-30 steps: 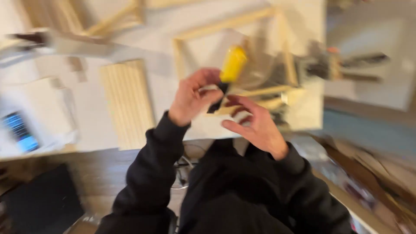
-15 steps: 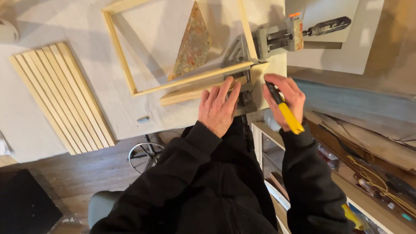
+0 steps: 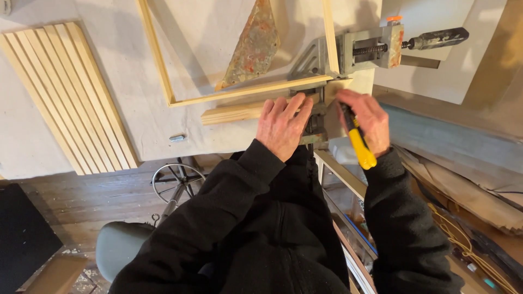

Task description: Assembling and gluing wooden picture frames using a clamp, hammer, and wood glue.

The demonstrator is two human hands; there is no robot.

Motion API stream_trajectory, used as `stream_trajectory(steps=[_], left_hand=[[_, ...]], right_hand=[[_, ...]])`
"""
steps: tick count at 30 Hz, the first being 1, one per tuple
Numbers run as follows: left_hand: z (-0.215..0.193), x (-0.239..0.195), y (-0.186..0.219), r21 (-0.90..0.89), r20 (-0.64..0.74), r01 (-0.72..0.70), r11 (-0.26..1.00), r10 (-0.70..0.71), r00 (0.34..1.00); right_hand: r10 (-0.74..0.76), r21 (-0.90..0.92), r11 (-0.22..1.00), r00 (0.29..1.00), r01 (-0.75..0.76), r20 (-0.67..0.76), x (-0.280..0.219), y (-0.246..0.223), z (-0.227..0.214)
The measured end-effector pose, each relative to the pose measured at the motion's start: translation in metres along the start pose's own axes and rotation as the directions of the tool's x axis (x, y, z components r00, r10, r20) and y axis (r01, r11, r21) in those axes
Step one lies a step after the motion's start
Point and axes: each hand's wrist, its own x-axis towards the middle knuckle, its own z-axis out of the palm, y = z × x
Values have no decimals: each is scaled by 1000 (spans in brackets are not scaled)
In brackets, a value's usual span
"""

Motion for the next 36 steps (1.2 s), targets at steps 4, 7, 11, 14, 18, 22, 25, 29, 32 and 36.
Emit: stream_trajectory(steps=[4, 7, 11, 14, 18, 22, 25, 29, 32, 36], left_hand=[[2, 4, -1, -26, -50, -1, 1000, 0, 999], [3, 0, -3, -39, -57, 11, 999, -13, 998], [8, -5, -4, -45, -105, -8, 999, 3, 994], [1, -1, 0, -33, -51, 18, 999, -20, 999], [10, 1, -8, -47, -152, -20, 999, 13, 988], [-2, -4, 1, -69, -71, 26, 997, -31, 997], [4, -1, -4, -57, -96, -3, 998, -3, 995], [0, -1, -1, -58, -72, 17, 998, -21, 997], [8, -4, -4, -55, -120, -3, 998, -4, 993], [5, -7, 0, -50, -87, 32, 998, -37, 996]], right_hand=[[-13, 21, 1000, 998, 11, 57, 4, 6, -3], [-54, 32, 998, 997, 52, 62, 3, 10, -1], [-74, 84, 994, 992, 65, 106, -3, 8, 1], [-4, 37, 999, 998, 1, 60, 9, 0, -8], [-59, 77, 996, 981, 45, 186, 9, 8, -6], [-67, 51, 997, 992, 61, 111, 3, 5, -8], [-109, 44, 994, 985, 104, 136, 8, 8, -9], [-65, 99, 993, 995, 57, 73, 8, 12, -6], [-125, 52, 992, 970, 117, 208, 1, 16, -4], [-6, 79, 997, 999, 3, 35, -6, 17, -2]])
